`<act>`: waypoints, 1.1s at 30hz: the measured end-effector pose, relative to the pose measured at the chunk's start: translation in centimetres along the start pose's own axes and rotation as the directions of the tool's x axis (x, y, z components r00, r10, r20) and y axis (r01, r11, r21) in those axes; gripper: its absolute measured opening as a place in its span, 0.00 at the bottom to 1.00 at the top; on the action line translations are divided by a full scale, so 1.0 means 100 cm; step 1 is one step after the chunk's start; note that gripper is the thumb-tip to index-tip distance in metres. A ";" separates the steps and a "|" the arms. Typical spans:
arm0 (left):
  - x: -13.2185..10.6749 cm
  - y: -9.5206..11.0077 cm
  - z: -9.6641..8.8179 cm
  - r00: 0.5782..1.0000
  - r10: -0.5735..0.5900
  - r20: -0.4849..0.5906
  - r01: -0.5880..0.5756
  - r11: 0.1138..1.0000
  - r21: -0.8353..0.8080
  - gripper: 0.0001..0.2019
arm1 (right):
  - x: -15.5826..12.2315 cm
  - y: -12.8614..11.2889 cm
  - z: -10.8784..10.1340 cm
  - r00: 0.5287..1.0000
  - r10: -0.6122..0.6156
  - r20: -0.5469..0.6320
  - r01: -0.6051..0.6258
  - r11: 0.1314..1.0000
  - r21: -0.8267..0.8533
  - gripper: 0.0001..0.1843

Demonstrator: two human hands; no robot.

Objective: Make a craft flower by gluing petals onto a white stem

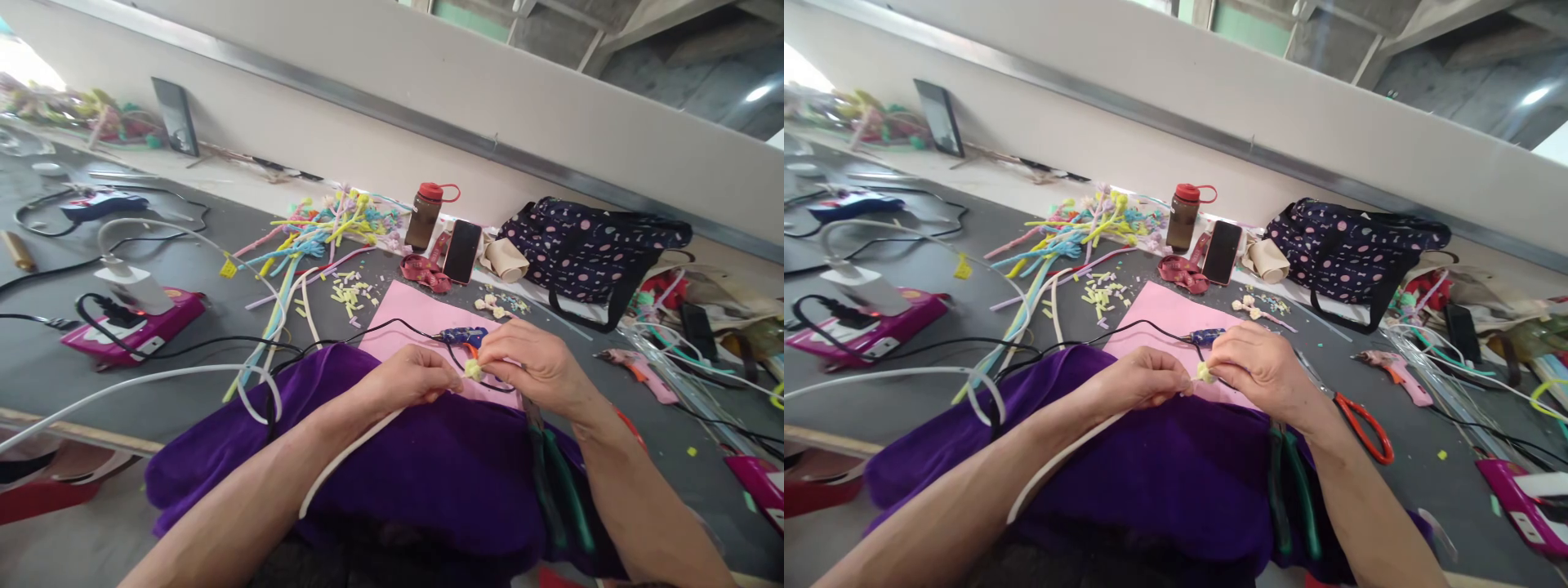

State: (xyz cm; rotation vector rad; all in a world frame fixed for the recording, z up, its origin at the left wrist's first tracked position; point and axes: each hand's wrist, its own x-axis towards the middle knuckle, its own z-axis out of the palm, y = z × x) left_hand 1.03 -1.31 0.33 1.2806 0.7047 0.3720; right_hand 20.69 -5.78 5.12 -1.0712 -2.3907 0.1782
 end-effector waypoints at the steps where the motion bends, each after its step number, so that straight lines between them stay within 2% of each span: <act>1: 0.000 -0.001 0.000 1.000 0.006 0.003 -0.006 1.000 0.003 0.08 | 0.000 0.000 0.000 1.000 0.000 0.003 0.000 1.000 -0.003 0.05; 14: 0.000 -0.003 -0.002 1.000 0.021 0.019 -0.021 0.999 0.031 0.10 | -0.001 0.000 0.002 1.000 0.008 0.022 -0.007 0.999 -0.046 0.06; 24: -0.002 -0.001 0.000 0.997 0.075 0.001 -0.075 0.997 0.023 0.09 | -0.002 -0.001 0.003 0.999 0.014 0.029 -0.011 0.996 -0.091 0.07; 33: -0.002 0.000 0.001 0.995 0.097 -0.006 -0.097 0.995 0.009 0.09 | -0.003 -0.001 0.006 1.000 0.019 0.001 -0.019 0.993 -0.116 0.07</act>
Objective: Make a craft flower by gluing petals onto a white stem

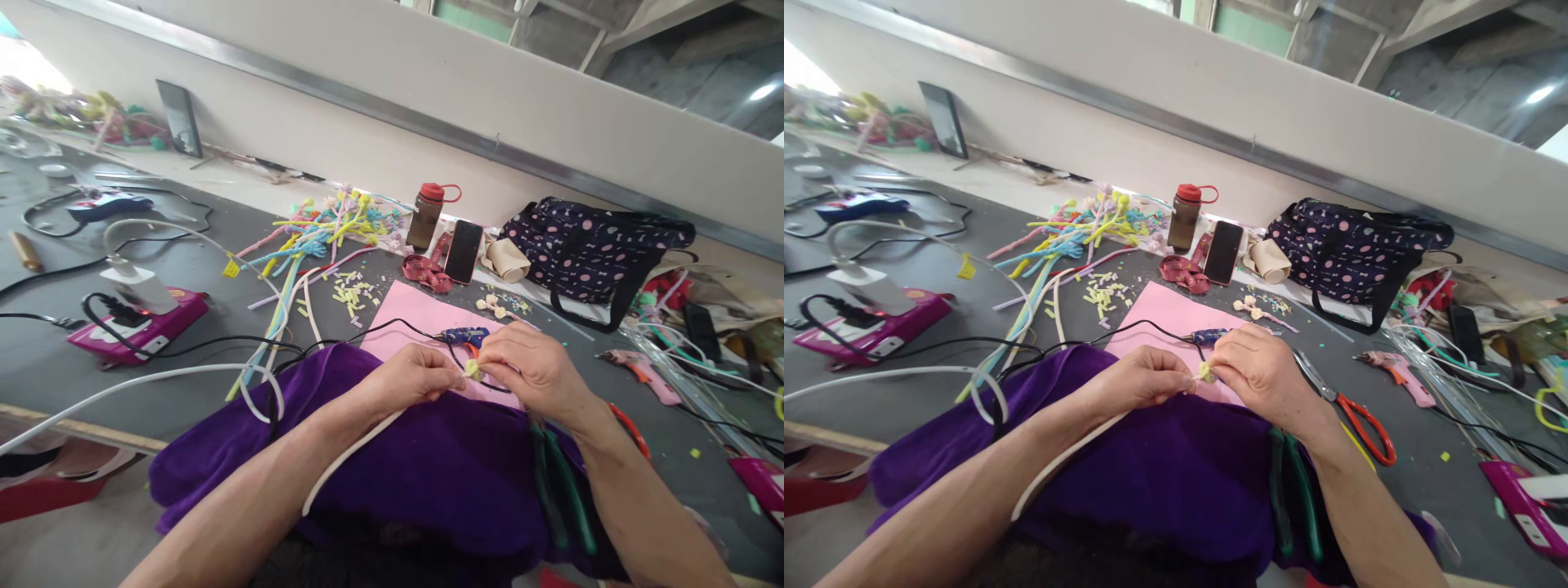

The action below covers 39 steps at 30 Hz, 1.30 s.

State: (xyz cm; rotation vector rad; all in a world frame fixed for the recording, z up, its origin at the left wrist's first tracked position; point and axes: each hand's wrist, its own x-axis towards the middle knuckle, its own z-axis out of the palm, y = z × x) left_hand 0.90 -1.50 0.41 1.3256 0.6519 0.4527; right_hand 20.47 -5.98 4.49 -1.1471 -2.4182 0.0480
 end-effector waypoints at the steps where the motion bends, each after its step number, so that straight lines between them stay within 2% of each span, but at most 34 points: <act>1: 0.000 0.000 0.000 1.000 0.004 0.000 -0.004 1.000 -0.003 0.09 | 0.000 0.000 0.000 1.000 0.001 -0.004 -0.001 1.000 -0.004 0.07; 13: 0.000 0.000 0.001 1.000 -0.027 -0.004 0.027 1.000 0.016 0.10 | -0.007 0.000 0.004 0.999 0.011 -0.043 -0.013 0.999 -0.035 0.06; 20: 0.001 0.001 0.000 0.999 -0.028 -0.029 0.028 1.000 -0.004 0.11 | -0.011 0.000 0.001 0.988 0.040 -0.149 -0.030 0.997 0.073 0.10; 22: 0.000 0.000 -0.001 0.998 -0.039 -0.041 0.039 0.999 0.001 0.13 | -0.012 -0.001 0.000 0.966 0.104 -0.235 -0.080 0.991 0.108 0.11; 25: 0.000 -0.001 -0.002 0.997 -0.025 -0.066 0.023 0.999 -0.029 0.14 | -0.014 -0.003 0.000 0.899 0.223 -0.376 -0.173 0.971 0.163 0.11; 28: -0.001 -0.003 -0.003 0.998 0.029 -0.058 -0.036 0.993 -0.112 0.14 | -0.014 -0.003 0.004 0.853 0.301 -0.427 -0.214 0.947 0.241 0.10; 35: -0.002 -0.002 -0.003 0.992 0.096 -0.078 -0.109 0.975 -0.195 0.14 | -0.011 -0.006 0.016 0.897 0.279 -0.343 -0.176 0.937 0.302 0.10; 39: -0.005 0.000 -0.003 0.991 0.091 -0.103 -0.111 0.971 -0.210 0.13 | -0.007 -0.009 0.020 0.914 0.248 -0.321 -0.140 0.936 0.324 0.10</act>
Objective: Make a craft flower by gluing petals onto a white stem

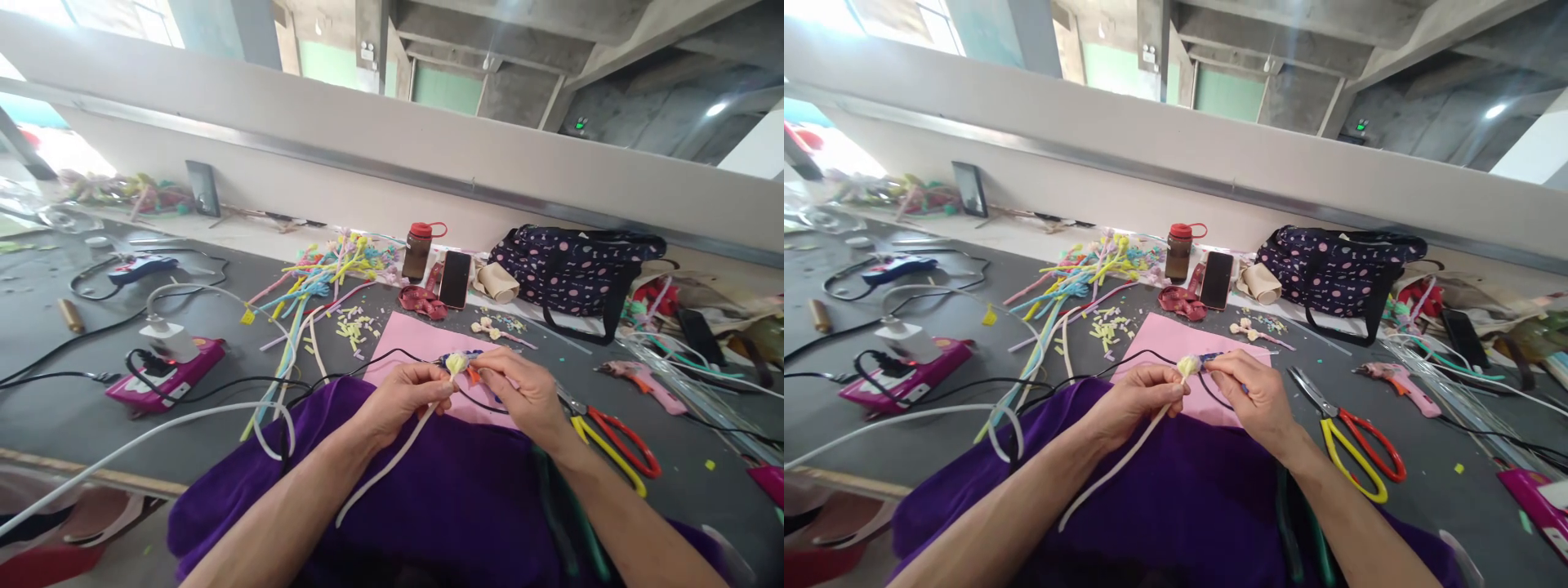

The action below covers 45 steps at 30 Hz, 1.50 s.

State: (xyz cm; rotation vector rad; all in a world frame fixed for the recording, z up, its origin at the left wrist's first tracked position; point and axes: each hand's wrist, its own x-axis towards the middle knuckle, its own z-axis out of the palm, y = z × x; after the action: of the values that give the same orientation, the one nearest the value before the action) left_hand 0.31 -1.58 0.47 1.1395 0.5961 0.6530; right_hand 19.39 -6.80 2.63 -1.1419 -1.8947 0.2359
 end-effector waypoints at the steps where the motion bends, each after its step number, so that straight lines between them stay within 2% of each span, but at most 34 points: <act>1: 0.000 0.000 0.000 1.000 -0.001 -0.005 0.001 1.000 -0.005 0.13 | 0.000 0.000 0.001 1.000 -0.003 0.005 0.003 1.000 0.004 0.10; 11: -0.003 0.002 -0.004 0.999 0.039 -0.037 -0.043 0.992 -0.116 0.10 | -0.002 0.001 0.007 0.998 -0.012 0.055 0.011 1.000 0.013 0.10; 22: -0.004 0.005 -0.004 0.997 0.044 -0.056 -0.052 0.988 -0.149 0.09 | -0.005 0.001 0.015 0.991 0.023 0.134 -0.038 0.993 0.110 0.10; 27: -0.005 0.005 -0.004 0.999 0.034 -0.042 -0.041 0.986 -0.164 0.08 | -0.009 0.008 0.018 0.986 0.080 0.146 -0.103 0.983 0.153 0.15; 38: -0.006 0.007 -0.003 1.000 0.016 -0.022 -0.019 0.987 -0.161 0.09 | -0.006 0.006 0.020 0.990 0.051 0.132 -0.073 0.984 0.161 0.14; 42: -0.006 0.007 -0.003 1.000 0.017 -0.024 -0.021 0.986 -0.167 0.09 | -0.006 0.004 0.016 0.987 0.094 0.130 -0.114 0.981 0.156 0.13; 45: -0.006 0.007 -0.004 0.999 0.028 -0.021 -0.031 0.983 -0.182 0.08 | -0.005 0.002 0.003 0.974 0.218 0.061 -0.224 0.967 0.118 0.13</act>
State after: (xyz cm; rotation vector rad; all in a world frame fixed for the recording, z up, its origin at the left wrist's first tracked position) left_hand -0.46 -1.56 1.09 0.9728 0.5249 0.7294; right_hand 19.37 -6.97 2.06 -1.2712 -1.7656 0.5020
